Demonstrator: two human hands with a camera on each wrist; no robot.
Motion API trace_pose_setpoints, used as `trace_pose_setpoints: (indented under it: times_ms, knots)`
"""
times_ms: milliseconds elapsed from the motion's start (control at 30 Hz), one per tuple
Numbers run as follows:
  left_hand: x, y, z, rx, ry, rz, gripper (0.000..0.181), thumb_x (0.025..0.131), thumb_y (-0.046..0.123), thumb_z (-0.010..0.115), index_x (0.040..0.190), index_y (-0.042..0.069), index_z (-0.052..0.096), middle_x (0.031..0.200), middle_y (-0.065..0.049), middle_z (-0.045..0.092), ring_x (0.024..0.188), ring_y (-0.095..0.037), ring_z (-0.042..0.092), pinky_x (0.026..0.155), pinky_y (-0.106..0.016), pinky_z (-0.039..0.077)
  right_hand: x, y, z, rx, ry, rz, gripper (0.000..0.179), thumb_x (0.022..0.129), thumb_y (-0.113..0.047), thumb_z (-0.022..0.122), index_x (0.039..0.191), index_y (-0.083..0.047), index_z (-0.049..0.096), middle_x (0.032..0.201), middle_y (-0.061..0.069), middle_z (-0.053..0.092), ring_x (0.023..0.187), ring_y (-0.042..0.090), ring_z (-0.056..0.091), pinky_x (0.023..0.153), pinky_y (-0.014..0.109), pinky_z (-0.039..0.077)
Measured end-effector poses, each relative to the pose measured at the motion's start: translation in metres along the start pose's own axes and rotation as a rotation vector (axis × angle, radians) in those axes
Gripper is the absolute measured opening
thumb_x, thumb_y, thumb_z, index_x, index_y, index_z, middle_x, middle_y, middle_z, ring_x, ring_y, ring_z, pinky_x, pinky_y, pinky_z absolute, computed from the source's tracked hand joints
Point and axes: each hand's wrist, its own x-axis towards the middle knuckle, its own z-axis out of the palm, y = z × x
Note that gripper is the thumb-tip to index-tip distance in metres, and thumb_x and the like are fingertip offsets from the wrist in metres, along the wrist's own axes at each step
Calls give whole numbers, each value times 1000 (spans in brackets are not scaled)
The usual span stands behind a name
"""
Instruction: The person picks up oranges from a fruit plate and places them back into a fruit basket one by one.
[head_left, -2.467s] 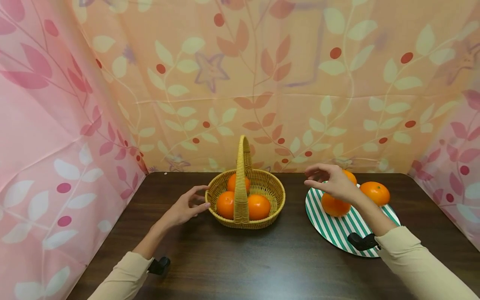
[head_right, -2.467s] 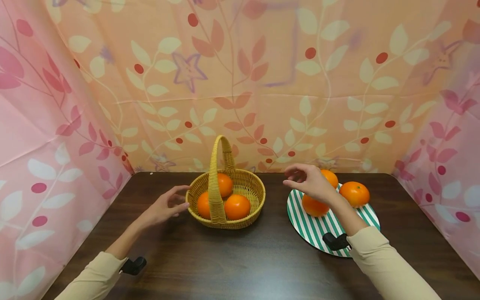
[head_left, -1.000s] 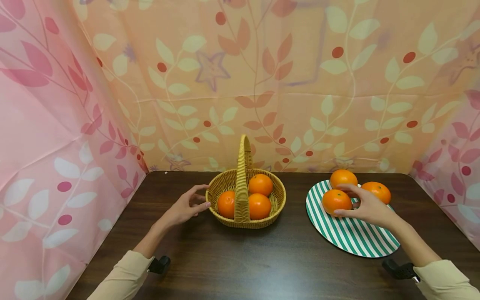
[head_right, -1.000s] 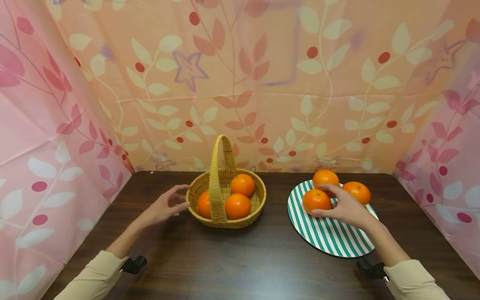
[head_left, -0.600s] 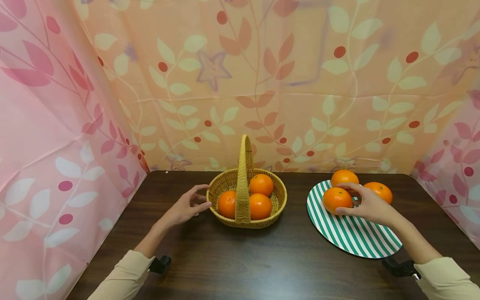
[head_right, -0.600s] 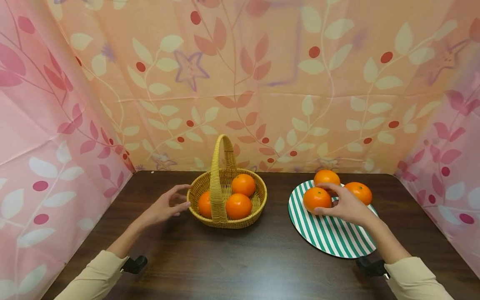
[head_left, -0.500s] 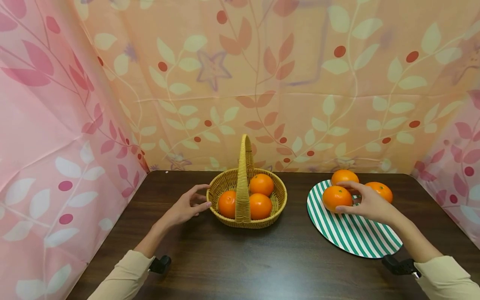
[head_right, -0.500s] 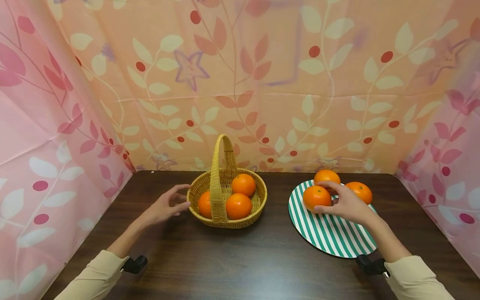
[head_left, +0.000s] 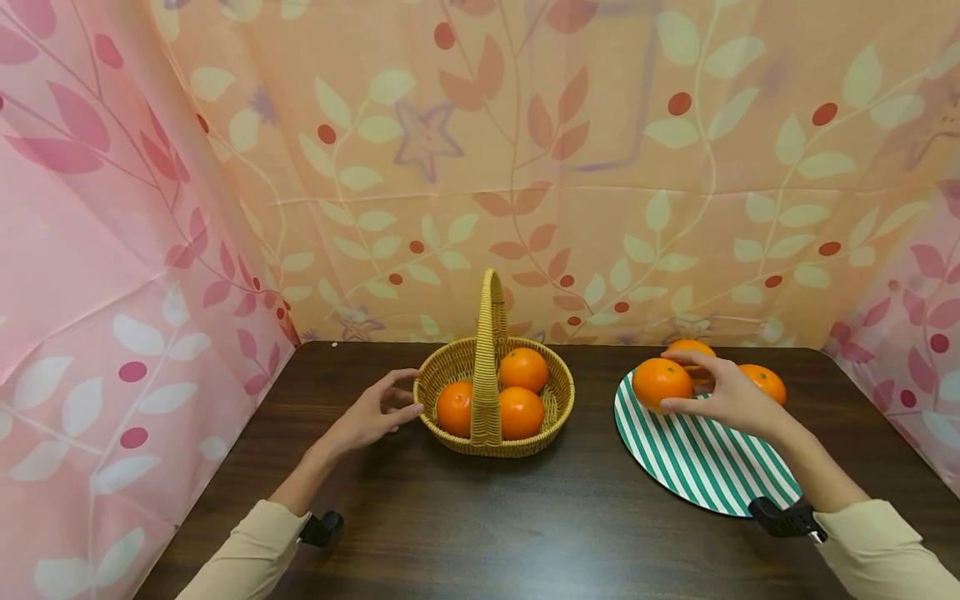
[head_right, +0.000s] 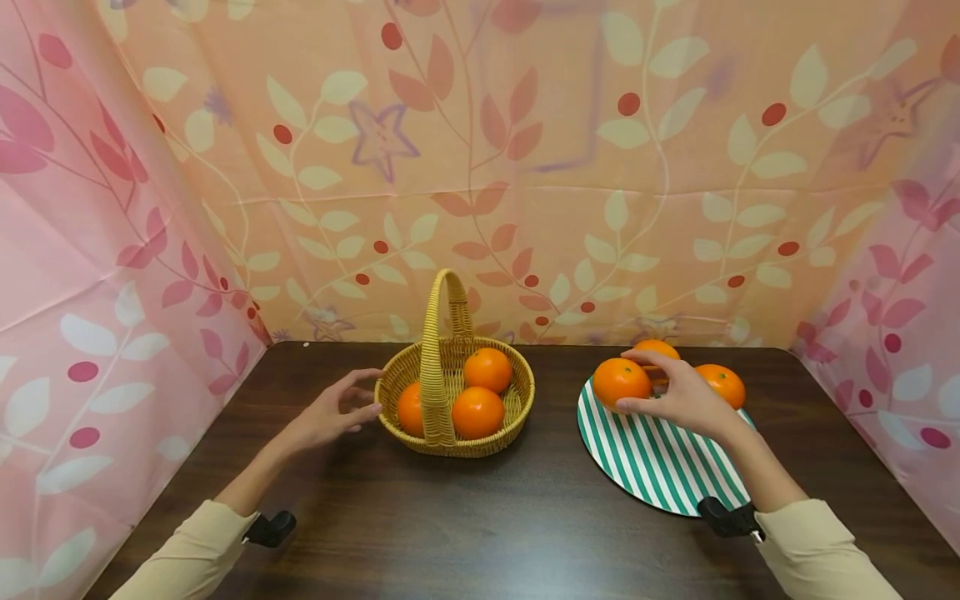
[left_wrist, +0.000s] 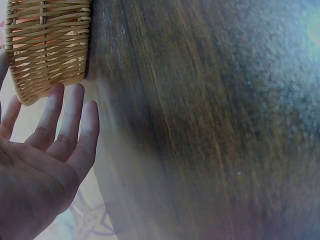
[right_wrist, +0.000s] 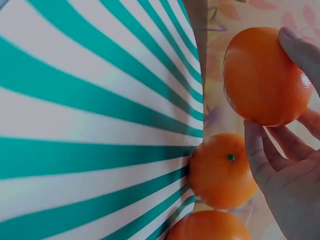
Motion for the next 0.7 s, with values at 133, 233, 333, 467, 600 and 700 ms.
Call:
trace_pose_setpoints:
  times_ms: [133, 233, 333, 467, 600, 700]
  knots:
    - [0, 0, 0, 0, 0, 1, 57, 101, 15, 68, 150, 8, 42, 122, -23, 63, 91, -40, 68, 76, -55, 54, 5, -3, 2, 26, 3, -13, 66, 86, -17, 85, 143, -5, 54, 134, 17, 56, 104, 35, 64, 82, 39, 55]
    - [-1, 1, 0, 2, 1, 2, 57, 100, 15, 68, 150, 8, 41, 122, -24, 63, 91, -41, 68, 76, -55, 54, 10, -6, 3, 60, -2, -22, 65, 87, -16, 84, 143, -5, 54, 132, 18, 56, 105, 36, 64, 82, 35, 56]
    - [-1, 2, 0, 4, 0, 3, 57, 101, 15, 68, 150, 7, 41, 122, -24, 63, 91, -41, 68, 76, -55, 54, 15, -9, 5, 111, -4, -23, 64, 87, -14, 84, 143, -5, 54, 132, 17, 57, 105, 37, 64, 81, 32, 55]
    - [-1, 3, 0, 8, -1, 4, 56, 101, 14, 67, 150, 7, 41, 122, -24, 63, 91, -41, 68, 75, -54, 55, 23, -14, 8, 152, -8, -31, 63, 87, -13, 84, 143, -5, 55, 130, 15, 59, 106, 36, 63, 82, 31, 55]
    - [-1, 3, 1, 5, -2, 6, 57, 101, 14, 67, 150, 7, 41, 122, -24, 63, 90, -42, 68, 75, -55, 54, 31, -18, 11, 151, -7, -37, 65, 86, -14, 85, 143, -7, 56, 130, 13, 60, 108, 34, 62, 83, 33, 55]
    - [-1, 3, 1, 0, -4, 5, 57, 101, 15, 67, 151, 7, 41, 122, -24, 63, 90, -42, 67, 76, -55, 54, 35, -21, 13, 148, -10, -24, 67, 86, -16, 86, 144, -8, 55, 132, 12, 60, 108, 31, 62, 83, 38, 55]
